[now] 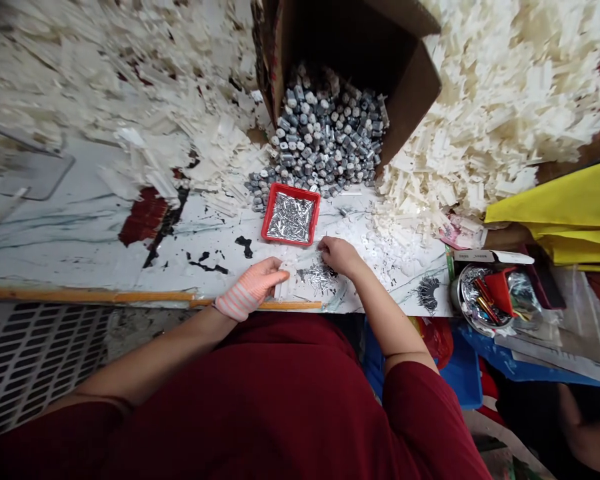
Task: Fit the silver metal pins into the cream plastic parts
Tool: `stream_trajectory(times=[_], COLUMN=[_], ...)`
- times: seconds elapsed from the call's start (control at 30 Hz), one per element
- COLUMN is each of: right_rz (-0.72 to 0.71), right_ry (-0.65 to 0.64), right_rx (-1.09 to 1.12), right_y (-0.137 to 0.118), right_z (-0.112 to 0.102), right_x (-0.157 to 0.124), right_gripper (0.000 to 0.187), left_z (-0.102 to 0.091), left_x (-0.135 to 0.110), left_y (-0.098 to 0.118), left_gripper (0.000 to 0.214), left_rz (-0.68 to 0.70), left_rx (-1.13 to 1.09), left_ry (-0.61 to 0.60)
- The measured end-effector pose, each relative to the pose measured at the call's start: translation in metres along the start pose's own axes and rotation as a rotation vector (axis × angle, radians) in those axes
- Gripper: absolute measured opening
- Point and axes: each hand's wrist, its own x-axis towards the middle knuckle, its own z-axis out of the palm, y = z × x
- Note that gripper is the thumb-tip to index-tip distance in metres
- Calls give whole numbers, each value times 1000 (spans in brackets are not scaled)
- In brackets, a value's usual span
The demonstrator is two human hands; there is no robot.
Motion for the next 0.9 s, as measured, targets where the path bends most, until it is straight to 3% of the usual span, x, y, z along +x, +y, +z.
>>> stream_trajectory(times=[0.13, 0.23, 0.4, 0.73, 0.9], right_rz=[46, 13, -49, -77, -24], right_ry=[110, 117, 156, 196, 67], right_rx=[453, 700, 630, 402, 734], right_y=[-9, -25, -46, -57, -52], right_z=[12, 22, 30, 30, 32], right_x=[-20, -33, -42, -52, -48], right_gripper=[12, 21, 17, 12, 21], left_z=[4, 7, 6, 2, 3], left_x=[1, 2, -3, -12, -18], left_y=[2, 2, 4, 2, 7], left_gripper=[22, 23, 21, 23, 26], left_rz=[-4, 3, 25, 36, 62], left_rx=[-44, -46, 9, -31, -102], left_ry=[27, 34, 18, -14, -38])
